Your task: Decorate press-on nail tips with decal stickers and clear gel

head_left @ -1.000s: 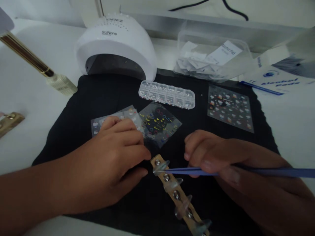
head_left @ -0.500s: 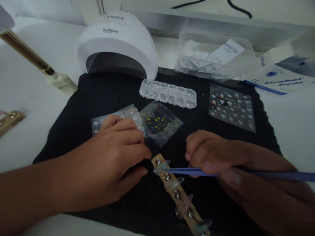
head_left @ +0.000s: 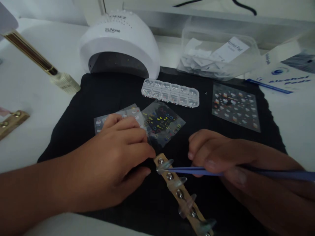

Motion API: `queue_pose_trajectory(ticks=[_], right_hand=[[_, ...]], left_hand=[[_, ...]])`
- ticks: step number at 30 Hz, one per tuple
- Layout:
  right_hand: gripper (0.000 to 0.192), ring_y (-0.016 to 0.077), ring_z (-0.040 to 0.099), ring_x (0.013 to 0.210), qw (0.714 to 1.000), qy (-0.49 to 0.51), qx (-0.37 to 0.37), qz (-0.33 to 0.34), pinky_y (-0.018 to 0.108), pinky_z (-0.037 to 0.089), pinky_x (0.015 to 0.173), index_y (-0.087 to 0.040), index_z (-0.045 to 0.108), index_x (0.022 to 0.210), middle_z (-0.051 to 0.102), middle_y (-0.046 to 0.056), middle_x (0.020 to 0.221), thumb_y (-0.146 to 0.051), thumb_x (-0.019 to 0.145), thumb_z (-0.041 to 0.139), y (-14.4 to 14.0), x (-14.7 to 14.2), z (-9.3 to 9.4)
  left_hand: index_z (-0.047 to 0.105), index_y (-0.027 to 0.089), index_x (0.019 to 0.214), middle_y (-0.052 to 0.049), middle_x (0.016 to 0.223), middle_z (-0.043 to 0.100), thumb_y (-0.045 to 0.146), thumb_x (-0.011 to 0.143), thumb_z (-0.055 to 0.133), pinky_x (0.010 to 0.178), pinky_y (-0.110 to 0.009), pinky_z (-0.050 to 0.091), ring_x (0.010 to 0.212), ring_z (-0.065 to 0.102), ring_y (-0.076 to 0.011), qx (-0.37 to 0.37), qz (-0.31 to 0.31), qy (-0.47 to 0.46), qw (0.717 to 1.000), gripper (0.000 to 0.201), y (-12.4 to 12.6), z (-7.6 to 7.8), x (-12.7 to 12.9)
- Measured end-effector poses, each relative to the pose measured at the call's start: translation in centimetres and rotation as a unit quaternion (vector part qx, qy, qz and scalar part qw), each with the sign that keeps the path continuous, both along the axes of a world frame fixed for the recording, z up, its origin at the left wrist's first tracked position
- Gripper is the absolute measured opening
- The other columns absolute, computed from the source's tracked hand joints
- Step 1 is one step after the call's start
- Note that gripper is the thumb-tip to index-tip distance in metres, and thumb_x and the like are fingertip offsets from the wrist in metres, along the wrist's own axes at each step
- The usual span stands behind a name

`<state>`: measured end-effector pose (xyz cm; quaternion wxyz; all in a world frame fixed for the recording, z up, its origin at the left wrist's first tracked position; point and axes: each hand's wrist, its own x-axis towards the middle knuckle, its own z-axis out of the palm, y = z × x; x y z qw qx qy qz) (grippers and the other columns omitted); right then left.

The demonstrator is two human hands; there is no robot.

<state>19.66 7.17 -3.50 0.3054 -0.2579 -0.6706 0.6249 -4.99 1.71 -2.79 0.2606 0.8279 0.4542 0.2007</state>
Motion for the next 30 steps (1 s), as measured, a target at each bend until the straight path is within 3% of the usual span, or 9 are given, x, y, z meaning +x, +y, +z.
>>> queue_pose_trajectory(ticks=[3, 8, 16, 24, 30], right_hand=[[0.013, 0.0209, 0.061, 0.075, 1.000, 0.001, 0.014, 0.027, 0.039, 0.051, 0.069, -0.028, 0.074, 0.094, 0.064, 0.004, 0.083, -0.032, 0.095, 0.061, 0.23, 0.10, -0.03], [0.015, 0.0207, 0.060, 0.074, 1.000, 0.003, 0.015, -0.011, 0.039, 0.051, 0.070, -0.028, 0.074, 0.092, 0.063, 0.003, 0.079, -0.033, 0.095, 0.061, 0.28, 0.12, 0.00], [0.015, 0.0213, 0.062, 0.074, 0.998, 0.008, 0.051, 0.022, 0.039, 0.053, 0.072, -0.026, 0.075, 0.092, 0.063, 0.004, 0.078, -0.035, 0.094, 0.063, 0.85, 0.38, -0.20], [0.018, 0.0210, 0.060, 0.071, 1.000, -0.003, 0.013, -0.026, 0.038, 0.050, 0.064, -0.027, 0.076, 0.088, 0.062, 0.005, 0.076, -0.034, 0.095, 0.061, 0.00, -0.17, 0.22], [0.018, 0.0213, 0.061, 0.075, 1.000, -0.001, 0.015, -0.012, 0.037, 0.050, 0.065, -0.028, 0.077, 0.093, 0.063, 0.005, 0.077, -0.035, 0.095, 0.061, 0.03, -0.05, 0.15]], left_hand=[[0.063, 0.019, 0.085, -0.001, 0.087, 0.064, 0.010, 0.088, 0.060, 0.079, -0.041, 0.029, 0.089, 0.053, -0.0210, -0.006, 0.000, -0.006, 1.000, 0.010, -0.17, 0.18, -0.03], [0.063, 0.018, 0.089, -0.002, 0.087, 0.063, 0.004, 0.084, 0.055, 0.076, -0.041, 0.031, 0.085, 0.052, -0.0209, 0.012, -0.006, -0.027, 1.000, 0.017, -0.36, 0.36, -0.10], [0.062, 0.016, 0.091, -0.001, 0.085, 0.060, 0.004, 0.085, 0.056, 0.075, -0.039, 0.031, 0.081, 0.049, -0.0183, 0.026, -0.040, -0.046, 0.998, 0.015, -0.37, 0.48, -0.24], [0.062, 0.016, 0.094, -0.001, 0.086, 0.058, 0.004, 0.085, 0.058, 0.076, -0.039, 0.032, 0.081, 0.049, -0.0184, 0.030, -0.046, -0.047, 0.997, 0.015, -0.54, 0.42, -0.43], [0.063, 0.016, 0.094, -0.001, 0.088, 0.059, 0.006, 0.087, 0.057, 0.077, -0.040, 0.032, 0.083, 0.050, -0.0185, 0.036, -0.042, -0.042, 0.998, 0.014, -0.38, 0.44, -0.31]])
